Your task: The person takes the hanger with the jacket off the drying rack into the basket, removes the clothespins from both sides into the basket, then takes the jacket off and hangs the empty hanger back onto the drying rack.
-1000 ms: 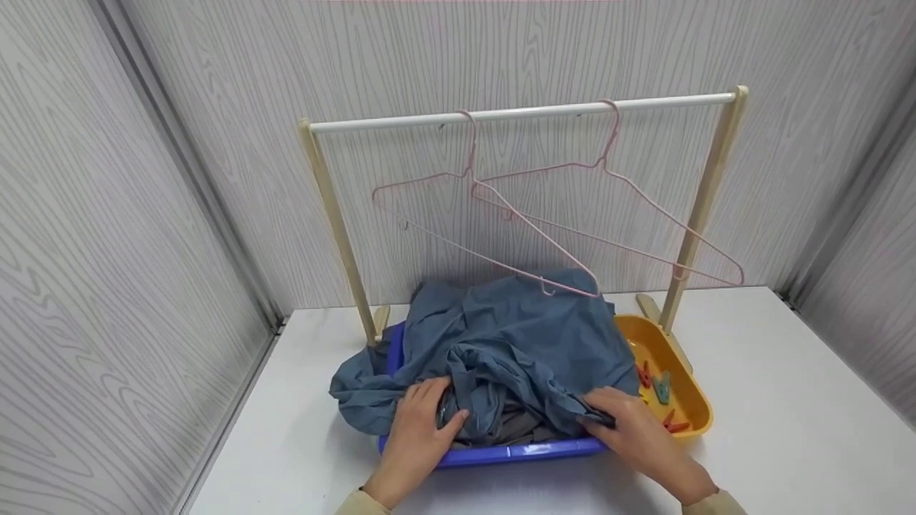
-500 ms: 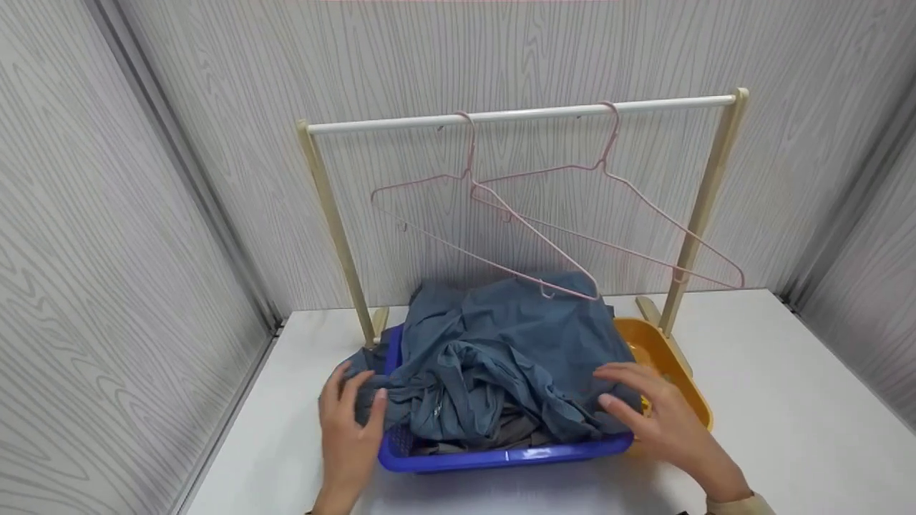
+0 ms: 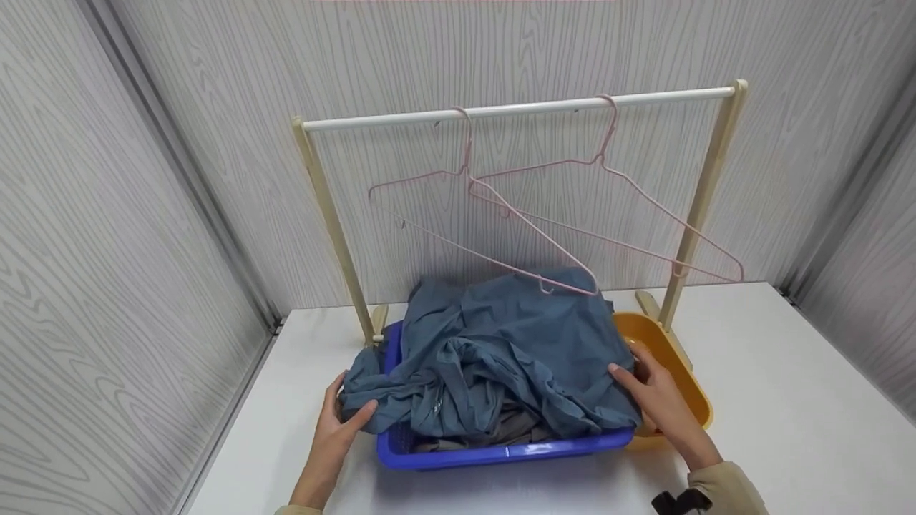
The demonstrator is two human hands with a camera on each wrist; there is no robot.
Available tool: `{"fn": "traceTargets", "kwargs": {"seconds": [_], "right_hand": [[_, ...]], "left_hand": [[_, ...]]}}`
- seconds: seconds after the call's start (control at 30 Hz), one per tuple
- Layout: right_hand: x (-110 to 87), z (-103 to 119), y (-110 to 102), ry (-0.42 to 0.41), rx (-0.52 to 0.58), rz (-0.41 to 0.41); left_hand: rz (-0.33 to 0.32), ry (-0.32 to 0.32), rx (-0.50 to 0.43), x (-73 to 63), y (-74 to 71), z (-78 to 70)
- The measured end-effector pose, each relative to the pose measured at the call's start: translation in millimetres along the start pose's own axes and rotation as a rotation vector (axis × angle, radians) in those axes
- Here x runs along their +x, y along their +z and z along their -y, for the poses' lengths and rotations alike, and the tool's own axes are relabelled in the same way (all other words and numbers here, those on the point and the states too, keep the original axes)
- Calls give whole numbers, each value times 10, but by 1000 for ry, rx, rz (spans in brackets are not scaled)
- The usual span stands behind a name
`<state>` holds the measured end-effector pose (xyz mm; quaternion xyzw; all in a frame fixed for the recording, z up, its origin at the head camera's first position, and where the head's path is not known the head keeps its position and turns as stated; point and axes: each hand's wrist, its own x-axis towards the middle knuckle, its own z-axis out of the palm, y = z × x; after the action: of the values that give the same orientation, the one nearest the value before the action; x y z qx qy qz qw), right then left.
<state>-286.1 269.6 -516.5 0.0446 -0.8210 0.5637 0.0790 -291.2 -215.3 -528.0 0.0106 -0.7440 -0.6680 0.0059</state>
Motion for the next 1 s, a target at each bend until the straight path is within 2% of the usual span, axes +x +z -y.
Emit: {"fn": "traceTargets", "kwargs": {"seconds": [0.13,0.23,0.37,0.47,0.57,0.63,0.7,0.8,0.9,1.0], "right_hand": [[48,-6,52,12,-4,-43],[59,3,74,-7,-56,-125],[52,19,83,-72,-130,-257],[33,67,102,-128,-106,-338],[-21,189,156,-181,-39,-402],[-85,332,211,-224,-5,-425],[-155,482,273,-273,-2,-433],[-236,655,367,-373,-14,-419],[-256,682,455,-498,-18,-361],[-250,611,545,-582,-22,-254]], "left_hand": [[-37,17,-7,41,85,-18],[-117,79,42,53,122,-33],[-228,173,161,58,159,-66],[-288,237,222,57,192,-129],[-330,292,230,44,247,-225],[-336,330,221,25,295,-300],[-311,373,210,-5,346,-373],[-207,467,211,-48,439,-479],[-70,562,263,-86,556,-565],[47,615,366,-120,687,-598]]}}
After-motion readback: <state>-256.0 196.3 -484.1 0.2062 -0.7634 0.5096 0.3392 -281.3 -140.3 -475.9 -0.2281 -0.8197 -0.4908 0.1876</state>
